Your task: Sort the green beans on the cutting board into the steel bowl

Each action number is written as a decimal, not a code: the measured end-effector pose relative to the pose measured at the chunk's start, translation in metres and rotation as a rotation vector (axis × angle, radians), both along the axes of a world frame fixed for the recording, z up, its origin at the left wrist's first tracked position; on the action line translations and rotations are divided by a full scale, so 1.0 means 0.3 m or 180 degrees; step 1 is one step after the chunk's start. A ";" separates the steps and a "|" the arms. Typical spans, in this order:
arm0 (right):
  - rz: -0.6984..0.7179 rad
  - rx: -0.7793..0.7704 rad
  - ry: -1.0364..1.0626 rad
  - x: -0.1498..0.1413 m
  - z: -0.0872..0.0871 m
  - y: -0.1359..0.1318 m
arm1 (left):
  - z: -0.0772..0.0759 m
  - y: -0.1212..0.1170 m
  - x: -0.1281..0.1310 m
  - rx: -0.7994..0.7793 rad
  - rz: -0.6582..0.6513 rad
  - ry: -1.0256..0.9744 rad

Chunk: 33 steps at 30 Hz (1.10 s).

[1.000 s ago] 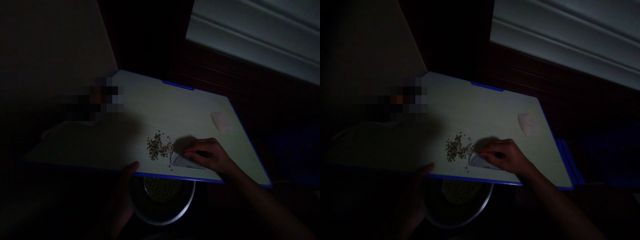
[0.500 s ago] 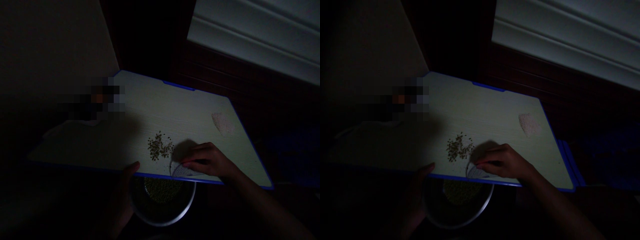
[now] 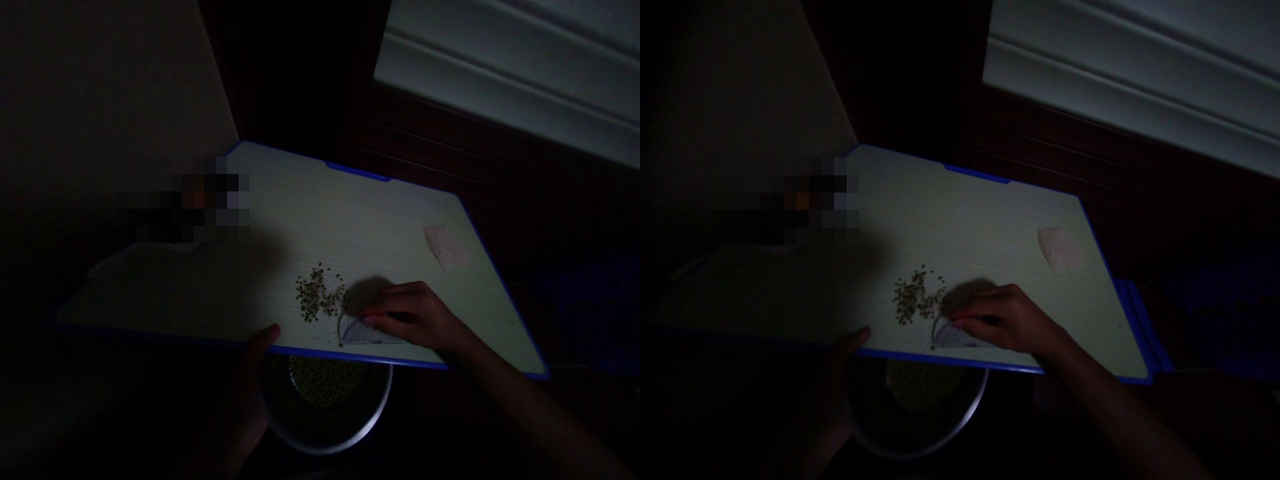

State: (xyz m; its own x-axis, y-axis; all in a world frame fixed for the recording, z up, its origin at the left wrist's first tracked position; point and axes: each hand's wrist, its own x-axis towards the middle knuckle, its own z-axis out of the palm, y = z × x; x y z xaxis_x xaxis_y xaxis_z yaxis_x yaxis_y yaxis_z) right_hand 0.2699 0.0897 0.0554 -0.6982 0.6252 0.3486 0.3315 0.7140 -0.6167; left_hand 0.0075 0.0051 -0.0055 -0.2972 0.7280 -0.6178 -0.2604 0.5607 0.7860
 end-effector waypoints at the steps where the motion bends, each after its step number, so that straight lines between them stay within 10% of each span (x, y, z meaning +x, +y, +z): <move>1: 0.0020 -0.0018 -0.0007 0.000 -0.001 0.000 | 0.002 0.002 0.001 -0.0050 0.0006 -0.0019; 18: -0.0033 0.0200 -0.0057 -0.023 0.017 -0.045 | -0.021 -0.014 -0.013 0.0046 -0.0014 0.0019; 27: -0.0619 0.0217 -0.0314 -0.105 0.036 -0.184 | 0.086 0.029 0.021 -0.0577 0.0228 -0.0888; 33: -0.0685 0.0106 -0.0359 -0.172 0.046 -0.164 | 0.065 0.039 0.024 -0.0339 0.0550 -0.0454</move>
